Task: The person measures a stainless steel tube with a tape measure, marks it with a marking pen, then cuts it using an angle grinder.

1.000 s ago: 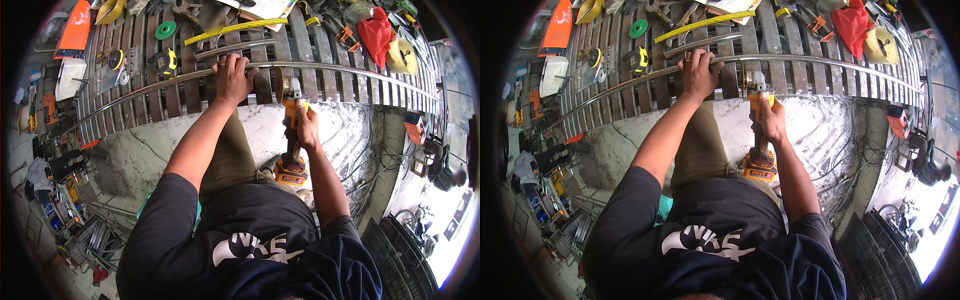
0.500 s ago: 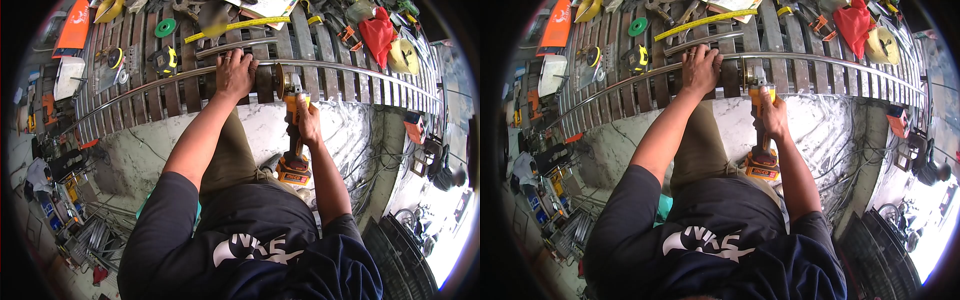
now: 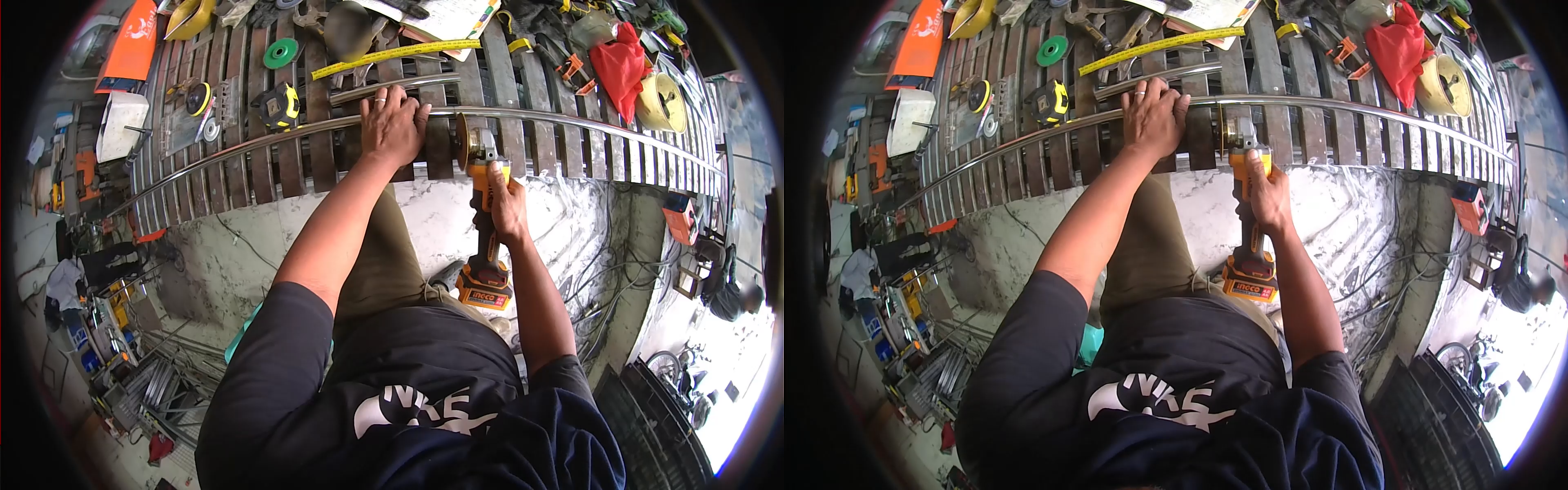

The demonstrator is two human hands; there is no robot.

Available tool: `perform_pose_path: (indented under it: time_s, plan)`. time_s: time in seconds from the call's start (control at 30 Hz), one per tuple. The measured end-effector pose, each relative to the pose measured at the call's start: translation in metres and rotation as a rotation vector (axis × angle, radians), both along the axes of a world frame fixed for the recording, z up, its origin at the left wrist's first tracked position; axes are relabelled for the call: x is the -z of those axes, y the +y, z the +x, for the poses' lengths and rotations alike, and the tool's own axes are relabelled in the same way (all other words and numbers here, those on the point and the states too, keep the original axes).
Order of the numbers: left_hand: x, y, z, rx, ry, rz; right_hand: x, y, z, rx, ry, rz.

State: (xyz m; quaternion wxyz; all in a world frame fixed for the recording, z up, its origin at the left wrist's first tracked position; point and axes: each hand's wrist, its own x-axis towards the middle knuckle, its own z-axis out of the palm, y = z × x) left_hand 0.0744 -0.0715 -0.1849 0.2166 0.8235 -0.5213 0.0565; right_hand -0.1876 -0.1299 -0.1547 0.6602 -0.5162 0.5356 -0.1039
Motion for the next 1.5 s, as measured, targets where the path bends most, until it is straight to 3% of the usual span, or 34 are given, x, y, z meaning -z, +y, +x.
perform_pose_path:
  time_s: [1.5]
  plan:
    - [0.004,-0.001,0.003,0.009,0.025,0.006,-0.004,-0.006,0.005,-0.030,0.035,-0.043]
